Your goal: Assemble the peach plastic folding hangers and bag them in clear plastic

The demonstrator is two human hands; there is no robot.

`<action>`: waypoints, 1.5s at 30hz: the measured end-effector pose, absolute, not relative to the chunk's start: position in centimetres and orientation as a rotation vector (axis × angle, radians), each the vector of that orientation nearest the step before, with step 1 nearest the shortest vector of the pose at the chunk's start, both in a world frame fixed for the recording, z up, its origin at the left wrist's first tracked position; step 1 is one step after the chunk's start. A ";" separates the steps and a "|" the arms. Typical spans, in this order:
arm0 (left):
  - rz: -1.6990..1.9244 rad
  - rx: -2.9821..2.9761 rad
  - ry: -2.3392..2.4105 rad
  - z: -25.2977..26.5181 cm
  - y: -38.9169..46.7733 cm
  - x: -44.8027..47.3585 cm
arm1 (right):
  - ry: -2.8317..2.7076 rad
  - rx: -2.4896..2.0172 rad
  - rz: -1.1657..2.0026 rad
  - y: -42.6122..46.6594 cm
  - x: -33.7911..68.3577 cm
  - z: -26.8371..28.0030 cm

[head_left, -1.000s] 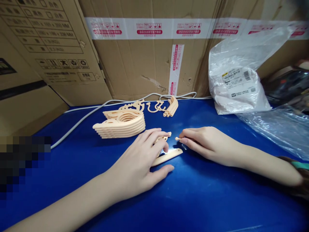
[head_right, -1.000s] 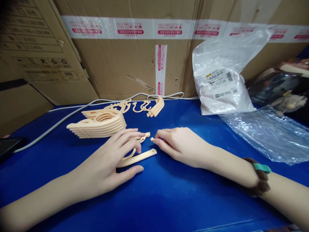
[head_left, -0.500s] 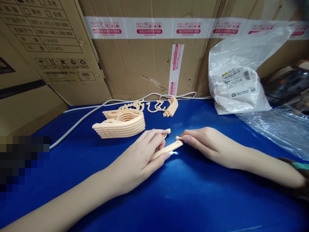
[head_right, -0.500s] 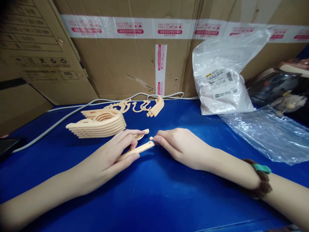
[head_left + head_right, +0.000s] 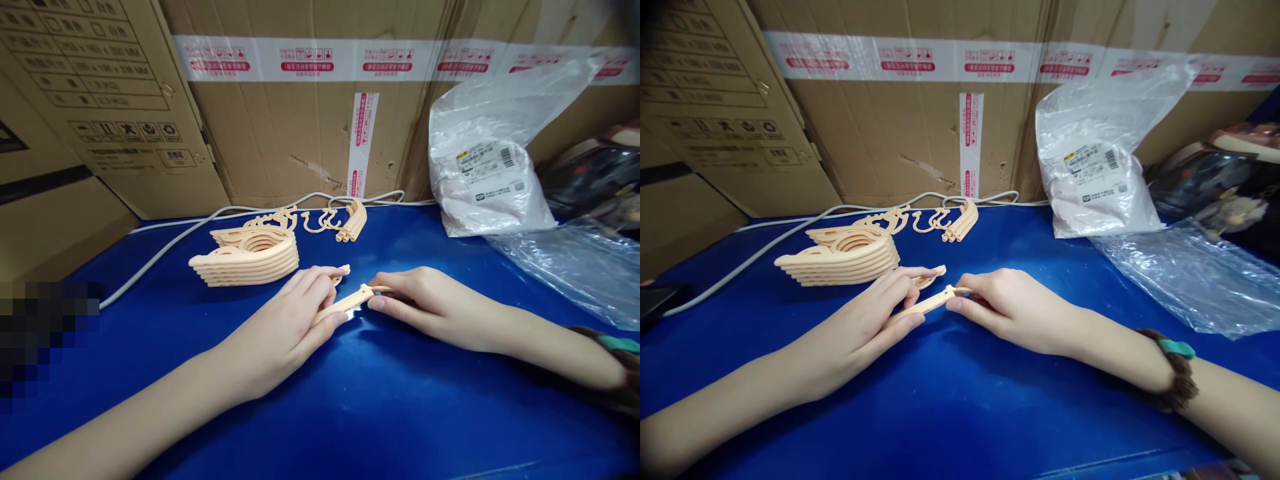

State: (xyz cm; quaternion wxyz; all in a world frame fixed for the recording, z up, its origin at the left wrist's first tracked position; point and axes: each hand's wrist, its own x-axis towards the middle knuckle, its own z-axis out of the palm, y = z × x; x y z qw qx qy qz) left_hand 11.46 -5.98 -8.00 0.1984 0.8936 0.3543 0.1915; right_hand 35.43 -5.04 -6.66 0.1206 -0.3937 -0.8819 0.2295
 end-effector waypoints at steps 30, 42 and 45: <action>0.480 2.581 0.883 -8.1 -5.9 11.1 | -2.631 -0.935 0.207 -5.4 35.8 -7.3; 0.512 2.558 0.881 -8.2 -5.7 11.3 | -2.489 -1.092 0.569 -5.7 35.3 -7.1; 0.510 2.576 0.893 -8.4 -5.7 11.3 | -2.465 -1.119 0.608 -5.6 35.2 -7.2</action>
